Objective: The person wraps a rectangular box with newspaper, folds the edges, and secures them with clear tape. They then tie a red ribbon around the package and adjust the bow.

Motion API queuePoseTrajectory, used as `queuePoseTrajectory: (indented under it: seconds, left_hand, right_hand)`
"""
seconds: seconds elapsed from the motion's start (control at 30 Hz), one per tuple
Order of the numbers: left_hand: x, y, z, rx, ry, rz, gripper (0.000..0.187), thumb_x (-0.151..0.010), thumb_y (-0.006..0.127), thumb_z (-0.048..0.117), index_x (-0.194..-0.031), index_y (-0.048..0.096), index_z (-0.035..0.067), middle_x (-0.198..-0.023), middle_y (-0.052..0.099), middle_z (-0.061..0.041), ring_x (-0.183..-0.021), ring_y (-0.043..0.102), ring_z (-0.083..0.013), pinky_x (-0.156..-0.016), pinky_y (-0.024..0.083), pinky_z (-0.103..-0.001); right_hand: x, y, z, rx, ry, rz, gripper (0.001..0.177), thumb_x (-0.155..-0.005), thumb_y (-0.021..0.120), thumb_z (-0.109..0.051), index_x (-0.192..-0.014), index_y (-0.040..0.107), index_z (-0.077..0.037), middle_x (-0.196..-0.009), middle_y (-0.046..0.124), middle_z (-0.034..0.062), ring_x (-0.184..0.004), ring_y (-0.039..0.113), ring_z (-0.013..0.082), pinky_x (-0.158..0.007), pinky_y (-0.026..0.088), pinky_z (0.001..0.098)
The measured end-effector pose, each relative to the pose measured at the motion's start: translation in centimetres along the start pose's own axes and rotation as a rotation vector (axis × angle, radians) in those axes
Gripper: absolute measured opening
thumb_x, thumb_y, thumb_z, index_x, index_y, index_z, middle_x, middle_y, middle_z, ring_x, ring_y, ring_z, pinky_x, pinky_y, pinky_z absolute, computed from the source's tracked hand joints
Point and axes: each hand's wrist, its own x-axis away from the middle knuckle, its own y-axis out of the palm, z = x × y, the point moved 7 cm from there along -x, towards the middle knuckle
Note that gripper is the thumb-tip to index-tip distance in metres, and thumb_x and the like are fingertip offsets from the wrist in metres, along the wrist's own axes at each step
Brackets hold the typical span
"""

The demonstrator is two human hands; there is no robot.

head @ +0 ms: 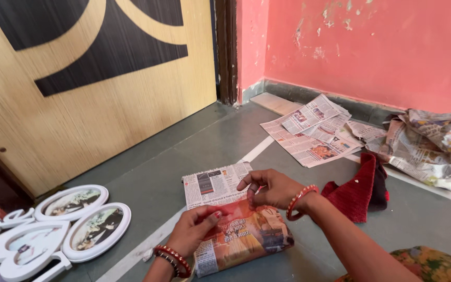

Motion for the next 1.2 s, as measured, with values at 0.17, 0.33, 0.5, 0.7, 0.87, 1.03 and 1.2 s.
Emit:
queuePoseTrajectory:
  seconds: [0.17, 0.33, 0.5, 0.7, 0.87, 1.03, 1.2]
  left_hand:
    - [-0.3, -4.1, -0.6, -0.03, -0.095, 0.237, 0.03, -0.096, 0.066, 0.029, -0.112, 0.078, 0.007, -0.073, 0.059, 0.001, -0.06, 0.057, -0.0082, -0.06, 0.057, -0.027]
    - [-0.7, -7.2, -0.9, -0.005, -0.026, 0.427, 0.031, -0.095, 0.069, 0.03, -0.108, 0.082, 0.004, -0.073, 0.06, 0.002, -0.056, 0.051, -0.0072, -0.053, 0.053, -0.027]
    - [-1.4, -7.1, -0.3, -0.062, 0.107, 0.328, 0.032, -0.089, 0.073, 0.024, -0.112, 0.08, 0.003, -0.09, 0.074, -0.003, -0.077, 0.064, -0.0101, -0.072, 0.057, -0.027]
    - [-1.8, -4.9, 1.8, 0.122, 0.158, 0.111, 0.041, -0.097, 0.056, 0.029, -0.127, 0.068, 0.004, -0.117, 0.079, -0.012, -0.114, 0.073, -0.018, -0.098, 0.056, -0.029]
    - [-2.1, -1.5, 0.8, 0.047, 0.083, -0.093, 0.04, -0.101, 0.058, 0.027, -0.127, 0.069, 0.0, -0.108, 0.077, -0.009, -0.102, 0.07, -0.0137, -0.092, 0.056, -0.029]
    - [-3.3, -2.0, 0.2, -0.204, 0.137, 0.058, 0.03, -0.098, 0.065, 0.023, -0.113, 0.077, 0.001, -0.092, 0.077, -0.001, -0.081, 0.067, -0.0069, -0.077, 0.057, -0.025]
    - [-2.2, -5.0, 0.8, -0.17, 0.102, 0.255, 0.029, -0.097, 0.061, 0.02, -0.106, 0.082, 0.001, -0.077, 0.066, 0.001, -0.068, 0.061, -0.008, -0.065, 0.055, -0.026]
  right_hand:
    - [-1.3, -0.4, 1.4, -0.018, 0.078, 0.085, 0.032, -0.088, 0.068, -0.004, -0.12, 0.074, -0.003, -0.097, 0.079, 0.0048, -0.086, 0.073, 0.0087, -0.08, 0.061, 0.0253]
    - [-2.4, -1.8, 2.4, 0.104, 0.163, 0.305, 0.021, -0.088, 0.075, -0.009, -0.107, 0.081, -0.001, -0.091, 0.081, 0.0083, -0.082, 0.072, 0.0125, -0.075, 0.059, 0.0284]
    - [-3.6, -0.5, 2.3, 0.039, 0.079, 0.274, 0.019, -0.09, 0.072, -0.009, -0.105, 0.079, -0.002, -0.096, 0.08, 0.0052, -0.088, 0.072, 0.0094, -0.081, 0.057, 0.0264]
    - [-3.9, 2.4, 1.3, -0.084, -0.049, 0.016, 0.019, -0.094, 0.066, -0.007, -0.108, 0.077, 0.001, -0.098, 0.078, 0.0064, -0.09, 0.07, 0.0093, -0.084, 0.058, 0.0262]
    - [-3.9, 3.2, 0.2, -0.102, -0.086, 0.038, 0.02, -0.094, 0.066, -0.005, -0.108, 0.076, 0.003, -0.099, 0.079, 0.0066, -0.089, 0.073, 0.009, -0.082, 0.061, 0.0258]
    - [-3.4, 2.4, -0.5, 0.002, -0.011, 0.173, 0.022, -0.088, 0.072, -0.006, -0.108, 0.078, 0.0, -0.088, 0.079, 0.006, -0.077, 0.072, 0.0098, -0.072, 0.06, 0.027]
    - [-2.9, 1.4, -2.4, 0.191, -0.001, 0.244, 0.019, -0.085, 0.079, -0.018, -0.096, 0.082, -0.003, -0.075, 0.077, 0.0047, -0.066, 0.069, 0.0092, -0.064, 0.057, 0.0274]
